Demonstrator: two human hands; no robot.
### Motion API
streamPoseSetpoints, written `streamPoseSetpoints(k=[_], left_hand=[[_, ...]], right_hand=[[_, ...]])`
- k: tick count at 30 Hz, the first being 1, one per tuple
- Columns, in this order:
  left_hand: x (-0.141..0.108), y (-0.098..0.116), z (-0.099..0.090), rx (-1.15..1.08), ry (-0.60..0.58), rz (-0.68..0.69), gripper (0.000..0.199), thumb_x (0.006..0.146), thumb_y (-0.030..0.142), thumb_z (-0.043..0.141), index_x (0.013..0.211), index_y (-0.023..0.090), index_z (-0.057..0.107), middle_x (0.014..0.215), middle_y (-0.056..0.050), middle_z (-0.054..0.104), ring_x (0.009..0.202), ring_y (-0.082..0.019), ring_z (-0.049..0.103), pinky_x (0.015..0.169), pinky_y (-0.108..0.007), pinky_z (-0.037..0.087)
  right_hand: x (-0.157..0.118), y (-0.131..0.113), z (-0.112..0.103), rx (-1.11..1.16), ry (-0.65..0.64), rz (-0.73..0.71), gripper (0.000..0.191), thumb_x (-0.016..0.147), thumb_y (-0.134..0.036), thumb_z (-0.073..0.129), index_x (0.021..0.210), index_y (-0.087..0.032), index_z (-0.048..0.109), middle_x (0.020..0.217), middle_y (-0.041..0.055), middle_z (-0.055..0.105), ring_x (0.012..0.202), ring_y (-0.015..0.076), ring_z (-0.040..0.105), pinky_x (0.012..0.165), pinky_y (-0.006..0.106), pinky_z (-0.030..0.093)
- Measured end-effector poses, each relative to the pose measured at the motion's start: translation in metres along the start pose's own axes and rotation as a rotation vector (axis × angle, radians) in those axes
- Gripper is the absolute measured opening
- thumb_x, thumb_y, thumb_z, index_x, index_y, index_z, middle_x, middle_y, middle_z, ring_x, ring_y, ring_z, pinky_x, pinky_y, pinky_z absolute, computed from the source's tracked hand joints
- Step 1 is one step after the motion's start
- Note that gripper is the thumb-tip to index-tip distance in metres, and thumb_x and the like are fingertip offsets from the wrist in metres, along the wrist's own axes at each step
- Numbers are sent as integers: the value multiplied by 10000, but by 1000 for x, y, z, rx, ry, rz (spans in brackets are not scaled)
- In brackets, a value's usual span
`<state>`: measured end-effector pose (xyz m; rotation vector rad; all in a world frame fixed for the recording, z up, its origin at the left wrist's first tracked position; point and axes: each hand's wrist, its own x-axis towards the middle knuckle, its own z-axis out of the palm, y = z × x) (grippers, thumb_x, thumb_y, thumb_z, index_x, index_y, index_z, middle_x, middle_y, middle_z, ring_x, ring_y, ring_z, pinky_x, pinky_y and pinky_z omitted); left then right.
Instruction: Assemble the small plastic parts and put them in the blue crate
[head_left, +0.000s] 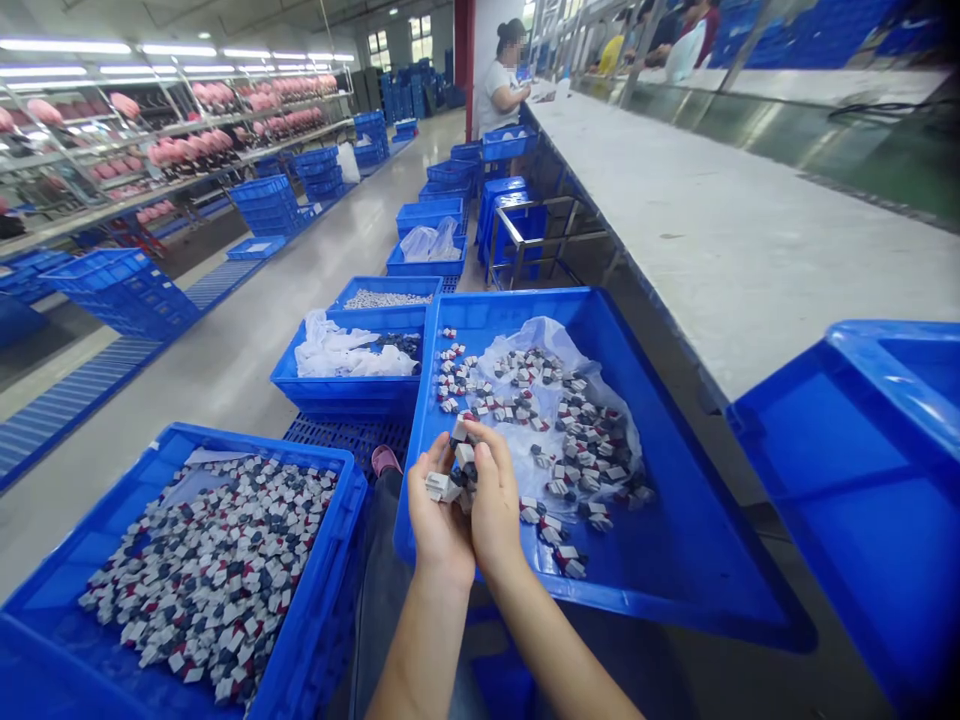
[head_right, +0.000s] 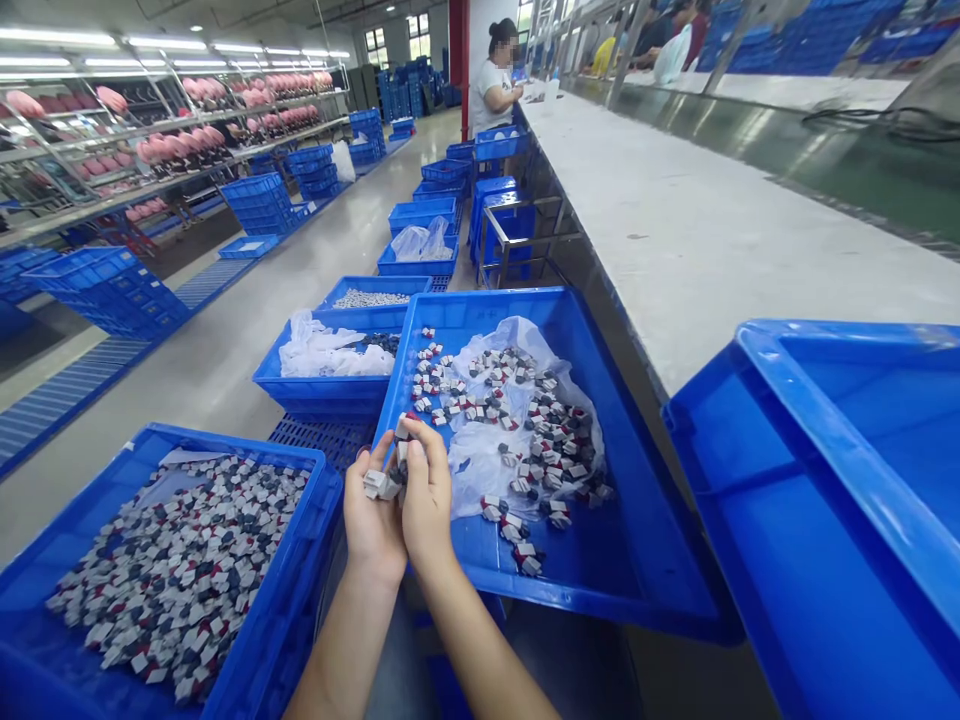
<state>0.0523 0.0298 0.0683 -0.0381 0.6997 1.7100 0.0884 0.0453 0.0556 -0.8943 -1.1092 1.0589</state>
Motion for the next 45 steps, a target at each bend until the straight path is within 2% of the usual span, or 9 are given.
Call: streamPoseSetpoints(k=[5,11,19,24,28,33,37,41,45], left_hand=[[-8,3,1,-19,29,-36,327,766,401,442,930,166,600,904,-74,655,804,-175,629,741,-278,497],[-11,1,-2,-86,54,-103,365,760,420,428,938,151,598,968,-112,645,899,-217,614,811,-323,485],[-15,-1,-5,-125,53,-119,327,762,418,438,797,152,626,862,-88,657,838,-198,622,754,-297,499],[-17,1,-5,-139,72,-108,323,773,409,432,725,155,626,836,-82,655,801,-182,620,716,-281,507],[-19,4,-6,-177,66,-110,319,777,397,439,701,150,626,889,-90,657,873,-203,612,747,-299,511],[-22,11,-7,-288,84,-143,271,785,336,452,708,142,625,870,-84,658,903,-199,604,786,-323,508],[-26,18,-9,-335,70,-149,236,789,315,462,747,147,623,860,-64,662,899,-187,603,800,-341,506],[-31,24,-11,-388,43,-167,259,816,302,422,767,145,623,862,-56,669,924,-187,597,803,-344,504],[-36,29,-13,-379,39,-179,302,841,306,379,756,154,625,860,-43,676,934,-188,595,781,-336,507]], right_hand=[[-2,-10,2,88,73,179,286,829,-415,401,1042,-252,502,1121,31,515,972,184,513,843,324,422],[0,-8,0,87,178,254,367,829,-445,344,1145,-283,436,1194,25,465,1077,202,460,858,336,425],[1,-24,-1,335,175,404,433,777,-453,381,1183,-303,359,1035,51,480,760,176,562,619,305,495],[1,-30,-3,445,224,425,414,758,-413,397,1155,-296,386,966,38,512,770,172,563,644,308,495],[1,-31,-6,556,268,401,360,737,-387,463,1084,-291,464,934,20,536,737,142,558,620,261,487],[0,-38,-9,712,200,418,356,708,-338,523,1061,-287,519,889,-1,587,655,105,559,545,208,461],[0,-42,-12,871,117,462,415,708,-298,537,1122,-291,500,850,17,620,618,105,560,593,238,483],[2,-43,-15,1035,40,552,304,747,-259,495,1047,-261,545,832,30,624,593,98,543,597,234,482],[4,-43,-18,1170,-38,614,241,782,-380,480,928,-215,578,816,24,611,590,97,527,568,228,482]])
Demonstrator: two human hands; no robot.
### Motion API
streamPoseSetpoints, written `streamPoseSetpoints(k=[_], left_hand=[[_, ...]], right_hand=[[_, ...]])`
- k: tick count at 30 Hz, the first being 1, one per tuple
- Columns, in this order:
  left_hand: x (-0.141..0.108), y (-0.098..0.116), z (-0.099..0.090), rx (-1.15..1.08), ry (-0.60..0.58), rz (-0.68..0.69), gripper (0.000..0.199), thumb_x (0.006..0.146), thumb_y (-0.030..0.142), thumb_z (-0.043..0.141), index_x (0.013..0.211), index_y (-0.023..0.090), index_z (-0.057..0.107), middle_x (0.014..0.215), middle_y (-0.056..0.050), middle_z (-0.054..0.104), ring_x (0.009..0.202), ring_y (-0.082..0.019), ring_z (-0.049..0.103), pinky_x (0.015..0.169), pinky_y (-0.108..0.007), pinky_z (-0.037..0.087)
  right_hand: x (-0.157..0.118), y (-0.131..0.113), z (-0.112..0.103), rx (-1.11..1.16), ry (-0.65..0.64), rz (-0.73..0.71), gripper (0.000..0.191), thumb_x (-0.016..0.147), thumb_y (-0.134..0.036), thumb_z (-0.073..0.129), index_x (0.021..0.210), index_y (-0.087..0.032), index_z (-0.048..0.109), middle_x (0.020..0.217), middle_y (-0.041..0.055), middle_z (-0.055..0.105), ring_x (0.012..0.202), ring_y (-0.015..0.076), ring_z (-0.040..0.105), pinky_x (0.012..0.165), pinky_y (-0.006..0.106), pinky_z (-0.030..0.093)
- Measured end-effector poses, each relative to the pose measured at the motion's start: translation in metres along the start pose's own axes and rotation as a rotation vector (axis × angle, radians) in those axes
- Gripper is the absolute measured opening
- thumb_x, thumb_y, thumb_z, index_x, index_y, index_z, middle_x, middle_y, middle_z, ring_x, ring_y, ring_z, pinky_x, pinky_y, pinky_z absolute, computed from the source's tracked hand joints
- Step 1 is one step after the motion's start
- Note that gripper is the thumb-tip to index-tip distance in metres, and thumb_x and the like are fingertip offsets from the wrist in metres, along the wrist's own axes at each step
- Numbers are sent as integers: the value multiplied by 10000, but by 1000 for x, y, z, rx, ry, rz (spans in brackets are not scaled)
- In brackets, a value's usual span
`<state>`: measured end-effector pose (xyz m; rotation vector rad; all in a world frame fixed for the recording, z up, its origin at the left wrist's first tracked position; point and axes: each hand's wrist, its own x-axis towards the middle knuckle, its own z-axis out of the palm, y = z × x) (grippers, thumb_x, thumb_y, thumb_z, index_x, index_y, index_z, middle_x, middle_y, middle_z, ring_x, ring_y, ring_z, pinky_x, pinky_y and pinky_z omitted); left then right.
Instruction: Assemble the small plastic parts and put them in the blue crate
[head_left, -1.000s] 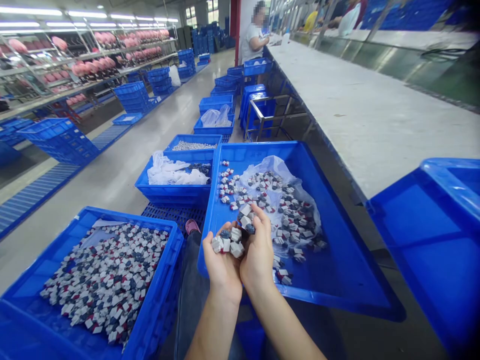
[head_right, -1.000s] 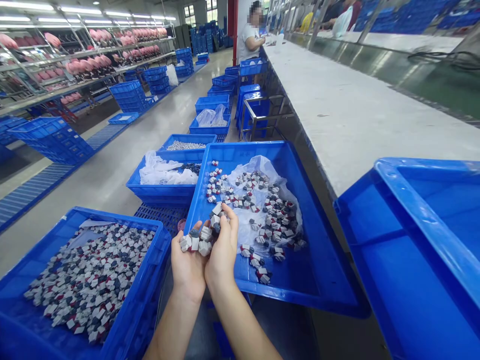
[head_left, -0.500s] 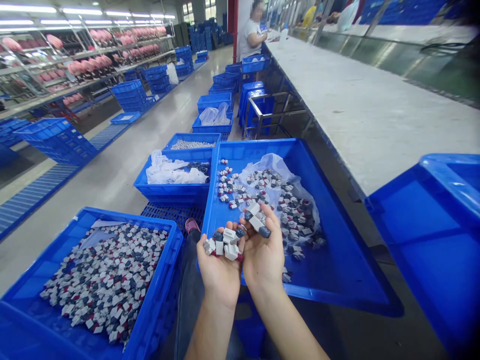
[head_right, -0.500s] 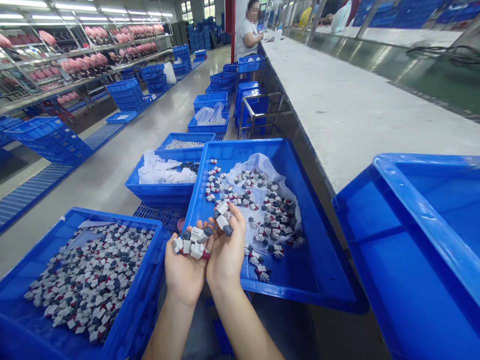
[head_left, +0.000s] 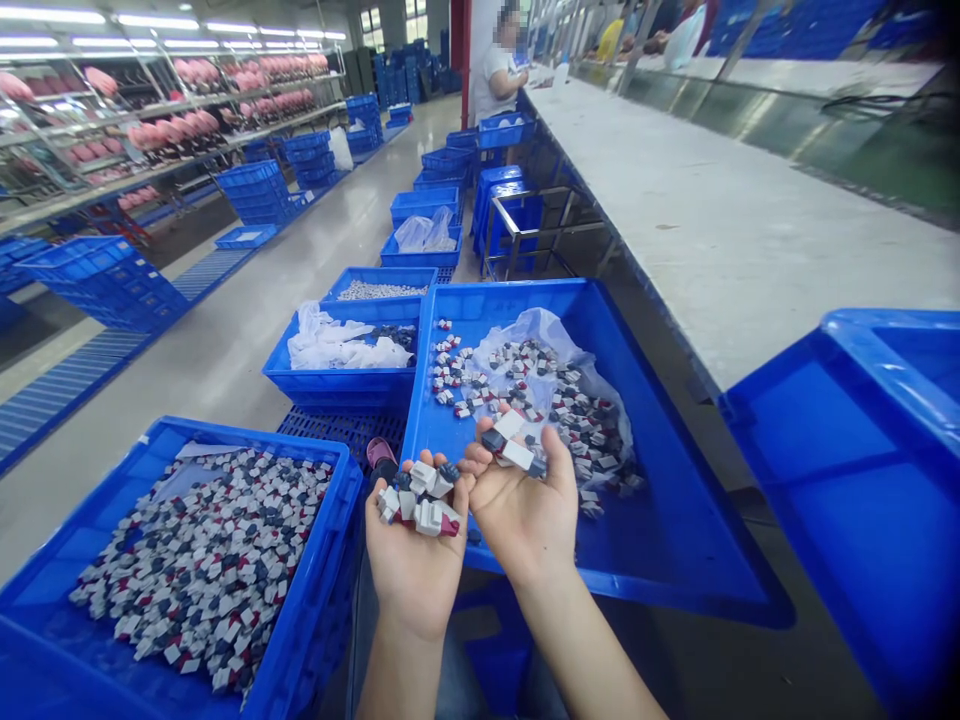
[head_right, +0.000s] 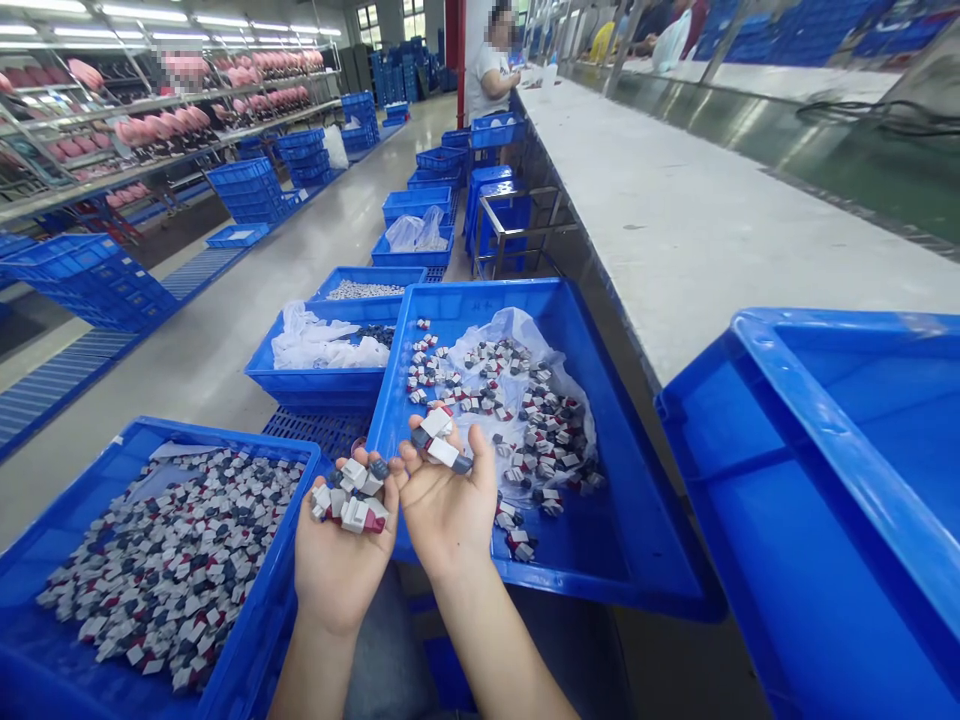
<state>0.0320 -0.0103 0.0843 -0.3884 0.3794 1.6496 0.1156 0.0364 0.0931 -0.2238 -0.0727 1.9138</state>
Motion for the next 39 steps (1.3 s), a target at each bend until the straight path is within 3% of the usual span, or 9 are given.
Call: streamPoseSetpoints(k=[5,10,17,24,29,39], left_hand=[[-3,2,3,10,32,48,331,856,277,348,718,145,618,829,-41,683,845,-153,622,805,-343,496],[-3,4,3,-5,22,52,316,850,270,357,753,141,630,889,-59,678,930,-168,600,880,-352,466],[-6,6,4,-32,-45,51,301,831,300,390,792,131,636,1001,-92,648,1071,-202,525,945,-368,421],[-12,2,8,15,-8,78,284,807,326,427,822,137,638,1040,-96,636,1026,-202,551,929,-373,427],[-13,-3,7,36,1,72,291,797,337,433,836,140,644,1061,-91,629,1042,-215,542,916,-361,431],[-13,-9,-2,280,-295,55,421,813,442,351,1113,237,564,1334,-14,427,1210,-212,393,1009,-361,335]], right_hand=[[-1,-4,-1,-11,-38,27,285,771,-431,513,924,-196,560,854,36,610,630,103,552,525,189,477],[1,-8,-2,-32,-1,77,305,732,-414,557,937,-188,556,845,49,624,683,134,603,577,211,513],[8,9,-13,-372,161,-231,346,675,-284,672,990,-211,548,843,5,628,769,158,625,709,265,520],[0,29,-10,-336,100,-238,288,731,-292,616,998,-238,523,854,-17,599,821,160,605,771,321,495],[-7,32,-1,-326,76,-308,368,746,-281,586,1096,-268,477,847,-13,595,835,160,598,745,315,496],[-7,29,1,-276,193,-276,311,692,-263,608,995,-234,542,844,-14,627,791,155,613,711,280,504]])
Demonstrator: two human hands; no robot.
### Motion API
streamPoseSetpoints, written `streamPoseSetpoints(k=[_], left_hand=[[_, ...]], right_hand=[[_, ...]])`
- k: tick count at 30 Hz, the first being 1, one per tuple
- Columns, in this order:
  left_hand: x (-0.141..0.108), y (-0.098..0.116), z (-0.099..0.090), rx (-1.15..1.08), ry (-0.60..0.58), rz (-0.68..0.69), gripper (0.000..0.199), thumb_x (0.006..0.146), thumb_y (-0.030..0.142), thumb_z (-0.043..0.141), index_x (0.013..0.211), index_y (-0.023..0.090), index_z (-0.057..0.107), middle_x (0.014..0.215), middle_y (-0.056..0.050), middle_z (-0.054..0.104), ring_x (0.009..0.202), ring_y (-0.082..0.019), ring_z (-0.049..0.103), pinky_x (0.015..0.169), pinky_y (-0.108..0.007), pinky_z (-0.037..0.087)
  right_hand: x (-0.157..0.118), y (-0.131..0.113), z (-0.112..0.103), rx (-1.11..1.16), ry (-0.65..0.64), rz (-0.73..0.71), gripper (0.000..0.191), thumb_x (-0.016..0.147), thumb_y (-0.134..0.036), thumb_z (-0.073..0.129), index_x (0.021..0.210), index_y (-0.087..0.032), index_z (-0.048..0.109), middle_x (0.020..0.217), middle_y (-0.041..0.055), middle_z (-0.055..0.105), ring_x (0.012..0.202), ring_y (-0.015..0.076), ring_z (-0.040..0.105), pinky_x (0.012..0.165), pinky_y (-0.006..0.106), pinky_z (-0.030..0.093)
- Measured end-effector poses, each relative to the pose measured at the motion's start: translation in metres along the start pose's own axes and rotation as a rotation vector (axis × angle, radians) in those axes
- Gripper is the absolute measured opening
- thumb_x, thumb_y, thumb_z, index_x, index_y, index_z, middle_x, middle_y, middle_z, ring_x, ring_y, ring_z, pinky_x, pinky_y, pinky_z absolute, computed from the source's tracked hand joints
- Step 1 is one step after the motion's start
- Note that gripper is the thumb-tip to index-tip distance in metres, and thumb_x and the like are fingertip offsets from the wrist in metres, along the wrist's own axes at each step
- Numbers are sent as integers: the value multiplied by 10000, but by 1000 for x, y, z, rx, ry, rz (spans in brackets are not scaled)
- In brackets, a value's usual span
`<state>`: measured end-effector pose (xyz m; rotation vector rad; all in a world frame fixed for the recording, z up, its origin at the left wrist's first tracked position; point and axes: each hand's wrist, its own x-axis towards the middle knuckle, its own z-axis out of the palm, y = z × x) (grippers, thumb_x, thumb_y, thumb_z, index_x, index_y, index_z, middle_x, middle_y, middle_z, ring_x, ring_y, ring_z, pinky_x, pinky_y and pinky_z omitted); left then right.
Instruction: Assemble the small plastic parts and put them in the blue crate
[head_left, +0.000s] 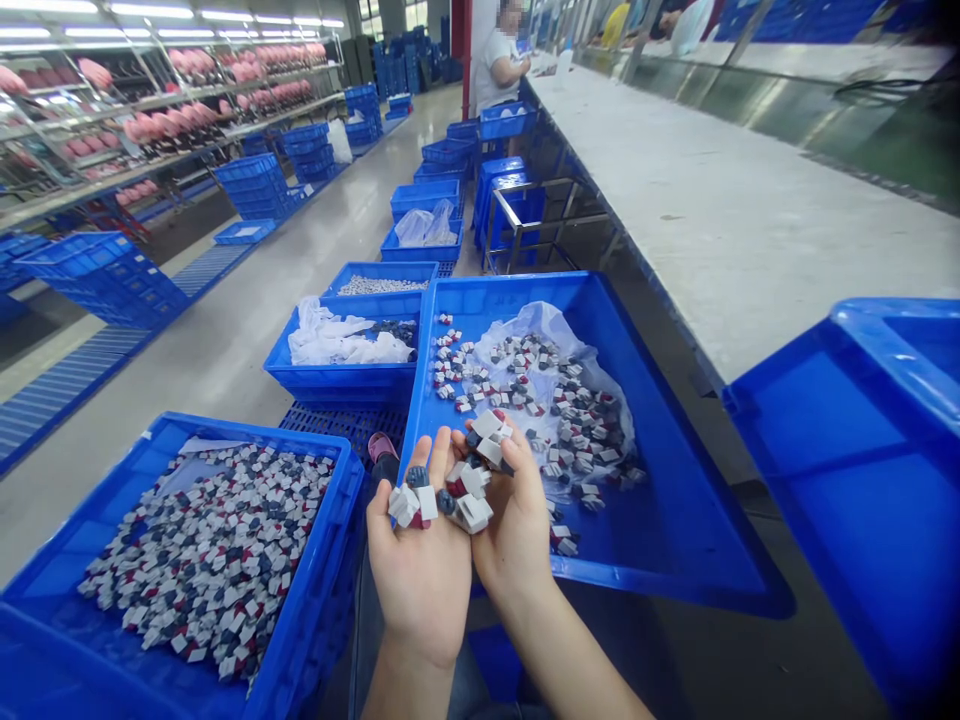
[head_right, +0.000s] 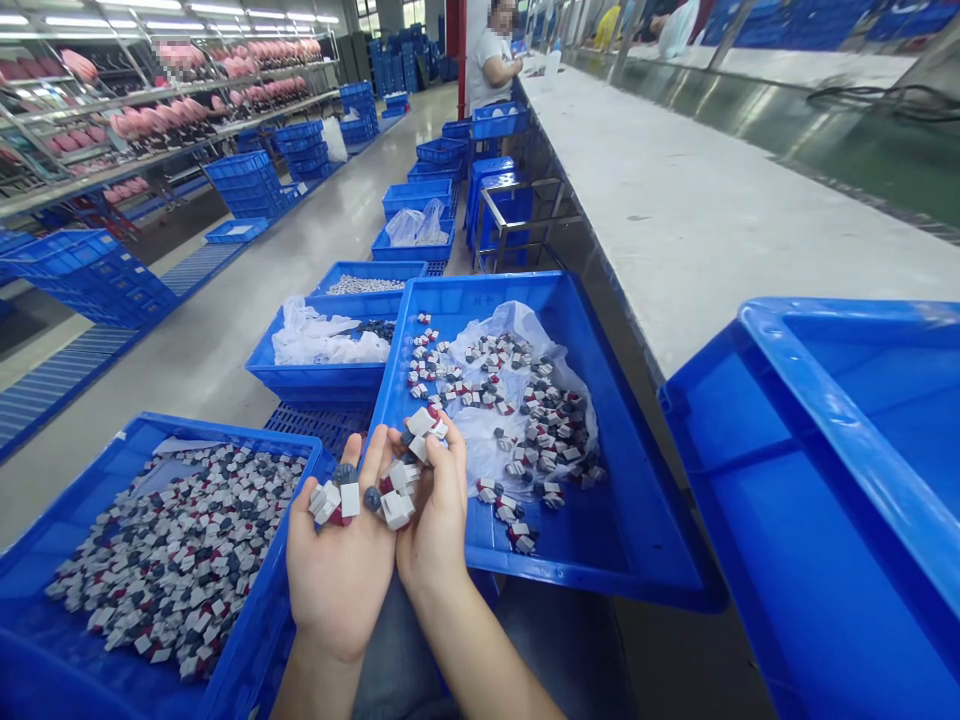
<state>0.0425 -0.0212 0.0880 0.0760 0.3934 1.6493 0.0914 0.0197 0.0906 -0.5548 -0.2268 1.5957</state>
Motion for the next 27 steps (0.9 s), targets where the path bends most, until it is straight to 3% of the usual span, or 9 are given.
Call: streamPoseSetpoints(k=[3,8,12,15,18,21,24,27], left_hand=[[-2,-1,2,42,-11,14,440,811,470,343,1160,270,522,1355,7,397,1223,-213,376,1027,-374,307],[-3,-1,8,93,26,52,479,833,472,285,1179,222,503,1314,-38,449,1221,-189,379,1024,-355,304],[-2,-1,8,84,46,62,457,845,441,280,1126,192,539,1251,-61,511,1200,-164,403,1019,-311,307],[-3,-3,9,42,111,66,379,824,406,352,1004,179,596,1076,-90,612,1129,-212,475,993,-374,340],[-5,-6,9,77,113,134,321,814,343,381,920,144,609,774,-68,628,1009,-201,540,961,-351,369],[-7,-8,4,244,34,252,304,798,317,420,1008,156,570,602,7,513,761,-129,549,848,-275,435],[-9,-7,-2,514,-9,358,381,770,252,497,1149,236,465,598,53,452,533,-74,427,543,-180,421],[-13,-3,-2,853,-11,475,579,708,144,585,1222,296,366,681,50,487,550,-85,441,512,-186,386]], right_hand=[[2,-1,-1,85,36,76,252,693,-262,601,935,-203,564,827,-13,635,762,148,617,712,280,509],[9,-3,-8,190,56,356,235,718,-322,543,824,-120,598,688,36,627,646,143,611,632,246,520],[14,-3,-14,284,109,393,228,741,-289,508,848,-109,600,715,38,634,636,117,603,608,205,515],[14,-4,-15,274,103,420,262,746,-315,492,873,-111,596,687,37,629,622,121,596,596,225,522],[14,-8,-14,279,29,440,297,743,-349,496,896,-111,585,652,30,606,610,119,585,567,214,518],[13,-11,-13,307,24,446,330,761,-362,463,931,-101,572,636,36,579,623,128,586,468,181,487],[14,-13,-13,346,58,419,313,768,-331,460,955,-100,560,695,38,591,608,105,576,559,186,517],[14,-14,-14,371,55,408,295,762,-303,477,961,-98,554,709,30,593,599,92,566,639,192,522]])
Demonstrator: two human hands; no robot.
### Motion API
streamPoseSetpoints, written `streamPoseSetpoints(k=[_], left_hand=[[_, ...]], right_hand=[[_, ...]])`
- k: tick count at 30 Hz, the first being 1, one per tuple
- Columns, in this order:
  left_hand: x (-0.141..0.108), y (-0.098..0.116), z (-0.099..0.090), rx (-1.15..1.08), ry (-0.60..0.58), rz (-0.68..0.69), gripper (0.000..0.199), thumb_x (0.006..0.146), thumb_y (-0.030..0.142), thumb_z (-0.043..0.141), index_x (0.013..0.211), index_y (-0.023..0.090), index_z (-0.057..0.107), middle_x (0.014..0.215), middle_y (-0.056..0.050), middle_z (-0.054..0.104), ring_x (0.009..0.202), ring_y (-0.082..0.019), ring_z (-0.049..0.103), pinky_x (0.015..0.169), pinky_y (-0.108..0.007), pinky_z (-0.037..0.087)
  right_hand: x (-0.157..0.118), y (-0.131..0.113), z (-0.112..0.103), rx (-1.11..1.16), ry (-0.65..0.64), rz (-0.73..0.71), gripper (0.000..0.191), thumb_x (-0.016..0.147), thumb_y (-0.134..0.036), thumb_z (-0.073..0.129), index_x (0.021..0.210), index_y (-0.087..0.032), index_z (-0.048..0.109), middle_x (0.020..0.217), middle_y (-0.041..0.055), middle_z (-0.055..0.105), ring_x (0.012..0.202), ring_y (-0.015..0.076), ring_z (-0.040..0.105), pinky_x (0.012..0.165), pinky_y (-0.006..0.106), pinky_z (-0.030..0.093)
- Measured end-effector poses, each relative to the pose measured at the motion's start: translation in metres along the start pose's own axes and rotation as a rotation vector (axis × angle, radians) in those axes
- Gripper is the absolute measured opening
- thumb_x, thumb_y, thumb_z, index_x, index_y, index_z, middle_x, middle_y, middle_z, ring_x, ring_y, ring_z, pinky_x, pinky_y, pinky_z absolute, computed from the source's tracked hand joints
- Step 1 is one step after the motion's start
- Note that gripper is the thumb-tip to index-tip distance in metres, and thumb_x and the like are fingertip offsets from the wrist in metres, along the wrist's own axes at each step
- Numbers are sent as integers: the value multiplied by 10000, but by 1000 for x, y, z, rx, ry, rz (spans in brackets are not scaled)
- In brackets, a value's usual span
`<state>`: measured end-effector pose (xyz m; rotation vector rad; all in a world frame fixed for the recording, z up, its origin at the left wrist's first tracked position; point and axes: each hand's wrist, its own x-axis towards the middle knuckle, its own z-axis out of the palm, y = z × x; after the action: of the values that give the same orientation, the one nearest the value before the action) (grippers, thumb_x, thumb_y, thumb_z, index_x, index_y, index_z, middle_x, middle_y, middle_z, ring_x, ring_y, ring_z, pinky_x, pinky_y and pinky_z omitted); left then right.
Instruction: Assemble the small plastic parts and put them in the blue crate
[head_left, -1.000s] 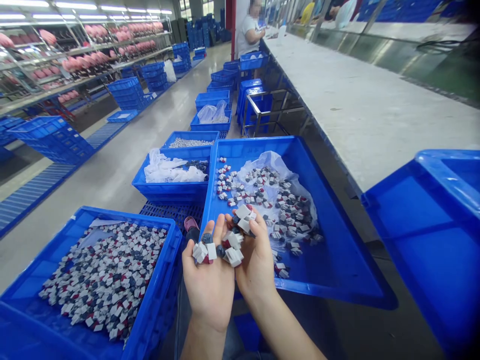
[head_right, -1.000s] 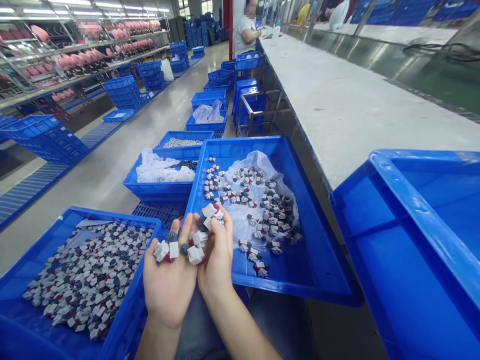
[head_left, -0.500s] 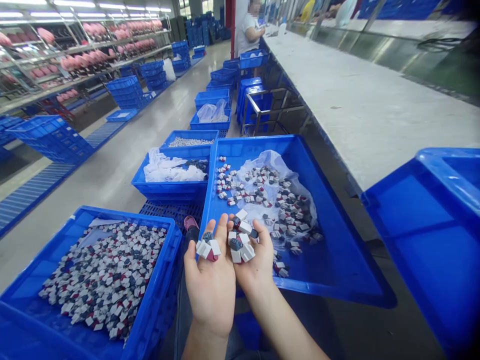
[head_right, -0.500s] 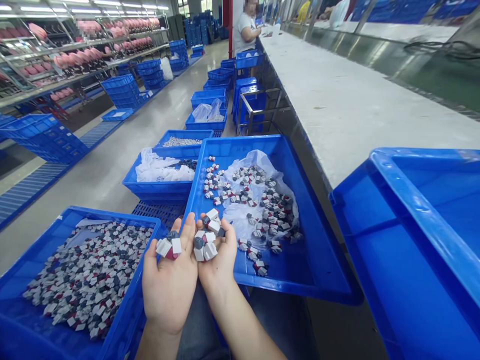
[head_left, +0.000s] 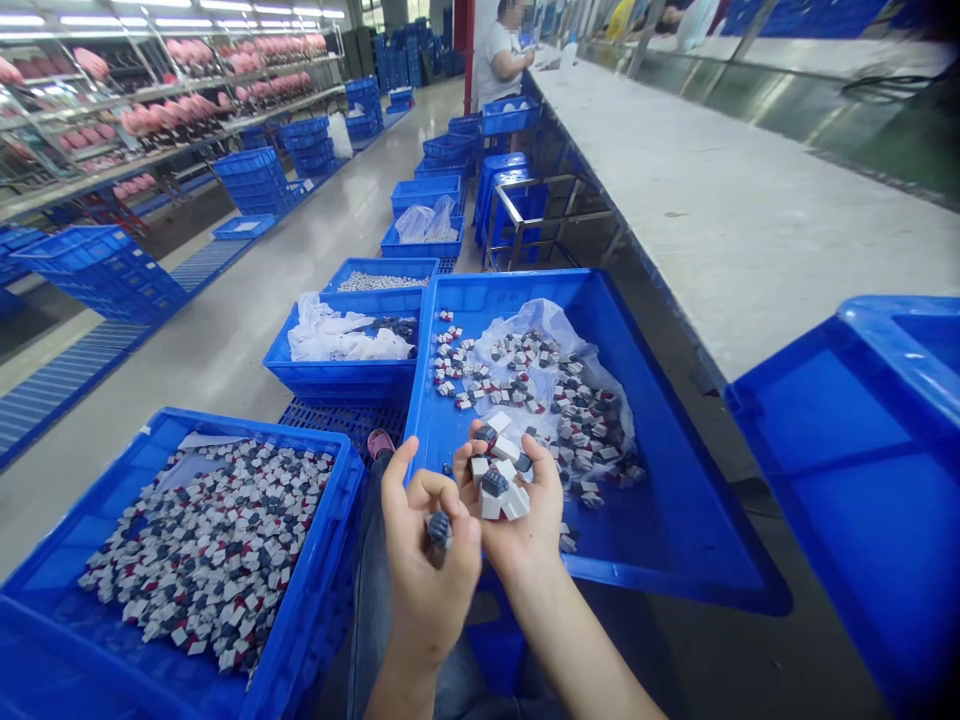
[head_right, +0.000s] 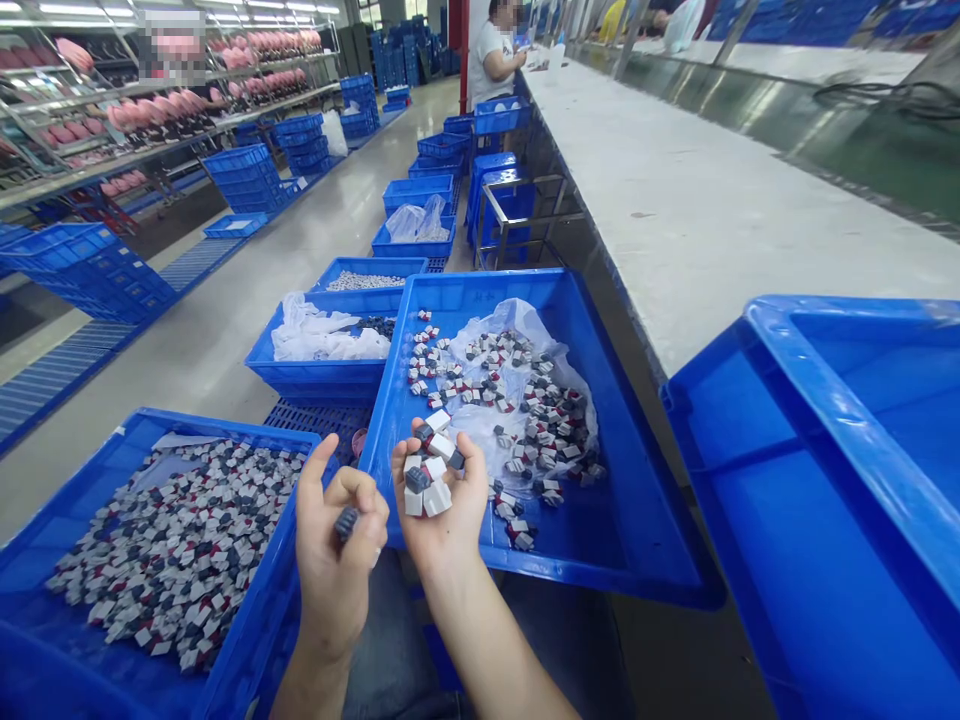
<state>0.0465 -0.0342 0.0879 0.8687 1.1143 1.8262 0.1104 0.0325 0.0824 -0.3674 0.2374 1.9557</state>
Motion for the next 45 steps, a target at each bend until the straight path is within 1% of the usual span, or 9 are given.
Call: streamPoseSetpoints(k=[4,8,11,17,23,28,39,42,45], left_hand=[[-1,6,1,277,6,101,781,619,85,656,1285,279,297,798,21,532,665,-125,495,697,-251,410],[0,6,4,419,119,121,865,560,91,688,1313,246,294,858,7,552,668,-143,460,664,-241,360],[1,8,2,440,178,113,784,570,43,630,1283,243,370,875,7,547,735,-158,456,685,-234,335],[5,17,-13,151,-29,-164,660,604,7,498,1210,264,441,861,7,527,735,-123,470,654,-207,372],[10,23,-27,-557,-350,-506,621,579,161,409,1198,209,428,828,-42,507,510,-82,402,385,-179,234],[11,26,-30,-790,-340,-558,569,623,161,380,1187,161,453,824,-59,508,506,-69,392,364,-155,176],[11,24,-34,-810,-308,-554,503,650,164,384,1138,138,504,819,-52,516,514,-63,380,390,-160,191],[6,26,-40,-828,-294,-530,426,689,190,397,1087,143,540,741,-23,505,478,-47,331,394,-165,175],[-4,30,-53,-846,-273,-461,283,721,216,421,938,157,593,631,15,467,430,-30,252,392,-172,162]], right_hand=[[1,0,1,14,38,56,323,767,-322,454,971,-89,545,633,22,561,586,111,561,578,200,520],[4,-1,0,39,110,38,314,765,-288,439,984,-79,523,702,47,584,548,99,538,557,208,518],[8,-1,-3,30,123,35,283,760,-268,441,962,-90,526,724,51,594,546,95,540,565,212,520],[13,-2,-10,-1,99,22,255,757,-274,447,916,-102,546,719,51,601,536,93,543,559,211,518],[13,-3,-10,2,87,28,270,750,-277,456,934,-100,544,737,49,603,538,94,538,569,218,522],[12,-2,-7,0,124,11,275,767,-274,427,926,-80,541,719,63,590,522,94,520,546,215,510],[15,5,-14,-133,147,-41,209,760,-283,428,854,-129,532,695,28,597,512,83,522,533,191,499],[23,28,-18,-342,109,-68,183,751,-331,435,800,-170,507,642,-11,558,504,77,510,511,174,478],[44,86,-13,-523,35,22,220,747,-381,445,816,-177,486,644,-6,539,507,86,505,459,182,441]])
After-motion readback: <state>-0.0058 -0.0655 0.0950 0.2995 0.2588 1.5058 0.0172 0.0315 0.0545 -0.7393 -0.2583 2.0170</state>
